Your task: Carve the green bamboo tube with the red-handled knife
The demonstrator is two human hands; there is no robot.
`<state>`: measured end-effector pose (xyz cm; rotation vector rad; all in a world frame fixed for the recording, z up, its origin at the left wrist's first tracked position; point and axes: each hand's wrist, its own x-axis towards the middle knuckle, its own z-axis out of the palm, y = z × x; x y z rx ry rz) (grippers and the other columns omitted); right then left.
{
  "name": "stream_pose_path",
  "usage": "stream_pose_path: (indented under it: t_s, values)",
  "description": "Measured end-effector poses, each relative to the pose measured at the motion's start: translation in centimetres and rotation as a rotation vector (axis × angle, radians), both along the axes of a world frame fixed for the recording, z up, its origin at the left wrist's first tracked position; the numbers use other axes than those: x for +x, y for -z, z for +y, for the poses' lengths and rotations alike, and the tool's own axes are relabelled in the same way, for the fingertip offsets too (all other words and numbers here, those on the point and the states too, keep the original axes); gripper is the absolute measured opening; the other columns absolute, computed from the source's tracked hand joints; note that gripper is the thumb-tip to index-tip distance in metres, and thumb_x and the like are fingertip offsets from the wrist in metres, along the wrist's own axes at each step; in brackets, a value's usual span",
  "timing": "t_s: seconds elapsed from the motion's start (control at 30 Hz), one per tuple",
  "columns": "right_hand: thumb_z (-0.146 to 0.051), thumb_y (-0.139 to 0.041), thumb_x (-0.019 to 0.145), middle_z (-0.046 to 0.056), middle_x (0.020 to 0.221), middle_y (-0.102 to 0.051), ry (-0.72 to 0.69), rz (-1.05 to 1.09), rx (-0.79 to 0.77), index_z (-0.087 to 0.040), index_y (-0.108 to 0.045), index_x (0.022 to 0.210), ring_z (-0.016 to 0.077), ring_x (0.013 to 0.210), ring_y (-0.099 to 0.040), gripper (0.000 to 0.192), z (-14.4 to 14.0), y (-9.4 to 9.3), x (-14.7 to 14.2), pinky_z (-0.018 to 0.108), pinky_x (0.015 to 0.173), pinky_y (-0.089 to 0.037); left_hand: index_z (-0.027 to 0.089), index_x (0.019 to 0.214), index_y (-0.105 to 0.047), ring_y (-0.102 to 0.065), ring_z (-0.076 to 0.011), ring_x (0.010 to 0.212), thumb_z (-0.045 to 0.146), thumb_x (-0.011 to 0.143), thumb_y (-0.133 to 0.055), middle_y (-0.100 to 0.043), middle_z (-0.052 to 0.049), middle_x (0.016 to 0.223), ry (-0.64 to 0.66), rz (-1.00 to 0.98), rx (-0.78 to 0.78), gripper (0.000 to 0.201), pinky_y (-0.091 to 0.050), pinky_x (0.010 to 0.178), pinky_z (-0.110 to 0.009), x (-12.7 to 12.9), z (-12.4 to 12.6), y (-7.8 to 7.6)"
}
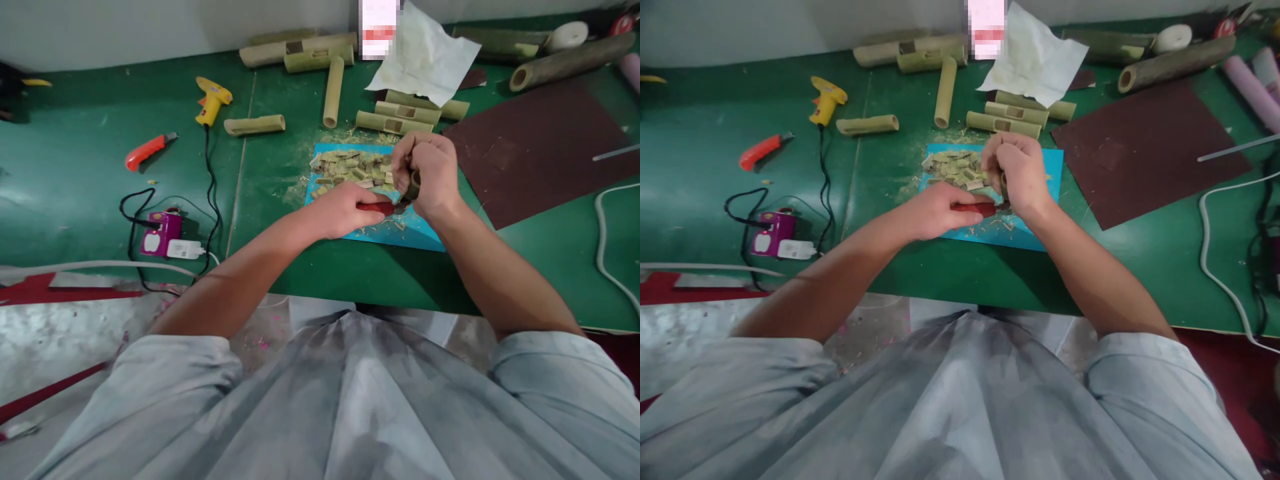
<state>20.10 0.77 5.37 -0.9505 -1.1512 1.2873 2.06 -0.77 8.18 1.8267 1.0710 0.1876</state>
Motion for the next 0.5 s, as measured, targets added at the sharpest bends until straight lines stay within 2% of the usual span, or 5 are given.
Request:
stream_pose_path:
  t_s: [0.1,0.23,0.33,0.5]
  values:
    - [-0.031,-0.059,0.074,-0.003,0.041,-0.04,0.013,-0.001,-0.004,-0.031,-0.059,0.054,0.0143,0.036,-0.03,0.02,-0.1,-0.1,0.0,0.035,0.041,-0.019,0.017,0.114,-0.085,-0.046,-0.0104,0.063,0.032,0.087,-0.068,-0.066,0.001,0.074,-0.075,-0.047,-0.055,0.035,-0.035,0.061,-0.025,0.3,-0.9,0.8]
    - [-0.036,-0.061,0.081,-0.003,0.045,-0.039,0.009,-0.023,-0.021,-0.031,-0.058,0.057,0.0146,0.04,-0.029,0.025,-0.1,0.1,0.1,0.037,0.044,-0.021,0.019,0.13,-0.08,-0.045,-0.0098,0.064,0.033,0.091,-0.068,-0.064,0.002,0.075,-0.289,-0.214,-0.143,0.043,-0.035,0.059,-0.024,1.1,-3.5,2.7]
    - [-0.042,-0.063,0.085,-0.004,0.046,-0.035,-0.003,-0.021,-0.027,-0.03,-0.057,0.059,0.0139,0.041,-0.027,0.029,0.0,0.4,0.2,0.037,0.047,-0.023,0.018,0.139,-0.075,-0.043,-0.0096,0.06,0.036,0.092,-0.068,-0.059,0.003,0.069,-0.423,-0.324,-0.206,0.051,-0.037,0.059,-0.025,1.6,-5.2,3.9]
    - [-0.034,-0.059,0.081,-0.001,0.045,-0.037,0.03,-0.01,-0.031,-0.029,-0.059,0.057,0.0157,0.042,-0.028,0.024,0.0,0.7,0.1,0.037,0.048,-0.019,0.017,0.139,-0.075,-0.037,-0.0098,0.054,0.038,0.092,-0.068,-0.046,0.005,0.057,-0.49,-0.389,-0.277,0.052,-0.036,0.053,-0.026,1.7,-5.5,4.0]
